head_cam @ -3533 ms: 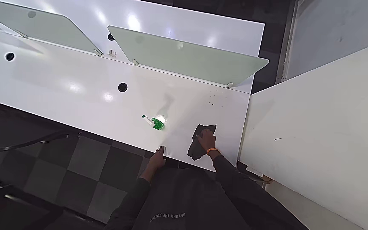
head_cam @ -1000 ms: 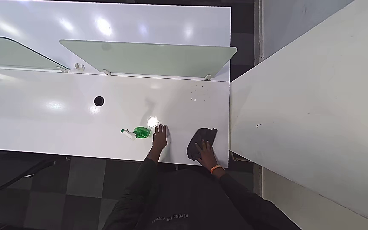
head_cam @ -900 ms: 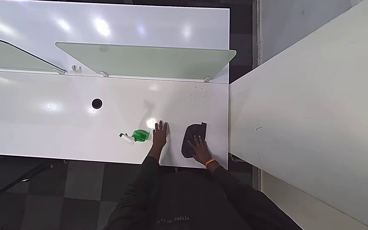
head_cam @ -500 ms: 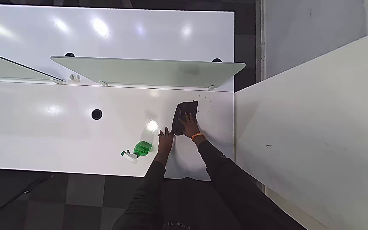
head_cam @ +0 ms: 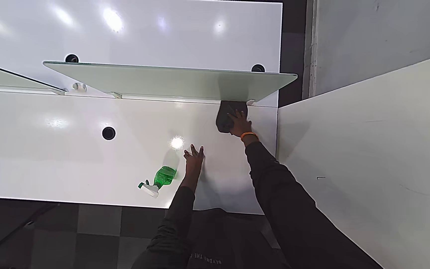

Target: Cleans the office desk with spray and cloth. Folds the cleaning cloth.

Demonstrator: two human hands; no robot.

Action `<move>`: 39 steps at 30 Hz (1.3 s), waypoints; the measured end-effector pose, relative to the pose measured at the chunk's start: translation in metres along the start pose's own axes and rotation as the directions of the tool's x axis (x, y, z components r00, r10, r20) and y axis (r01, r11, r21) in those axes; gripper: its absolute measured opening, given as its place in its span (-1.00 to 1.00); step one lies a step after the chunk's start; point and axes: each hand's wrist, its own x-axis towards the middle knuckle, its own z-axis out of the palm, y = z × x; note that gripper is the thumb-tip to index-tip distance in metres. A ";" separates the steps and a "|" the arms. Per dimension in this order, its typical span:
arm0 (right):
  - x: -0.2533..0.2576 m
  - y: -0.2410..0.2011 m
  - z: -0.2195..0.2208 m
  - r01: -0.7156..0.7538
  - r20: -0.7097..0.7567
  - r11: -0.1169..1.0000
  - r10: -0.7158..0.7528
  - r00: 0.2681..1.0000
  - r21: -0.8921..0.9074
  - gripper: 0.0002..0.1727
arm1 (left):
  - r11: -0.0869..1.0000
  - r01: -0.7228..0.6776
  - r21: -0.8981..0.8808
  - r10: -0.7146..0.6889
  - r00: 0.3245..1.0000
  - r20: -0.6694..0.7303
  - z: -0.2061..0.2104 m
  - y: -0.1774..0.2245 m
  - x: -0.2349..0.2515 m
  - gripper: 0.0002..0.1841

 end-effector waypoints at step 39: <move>-0.239 0.095 0.115 -0.166 0.045 0.982 0.170 0.984 -0.084 -0.04 | 0.989 -0.027 -0.143 0.013 0.995 -0.099 0.174 -0.035 -0.201 -0.10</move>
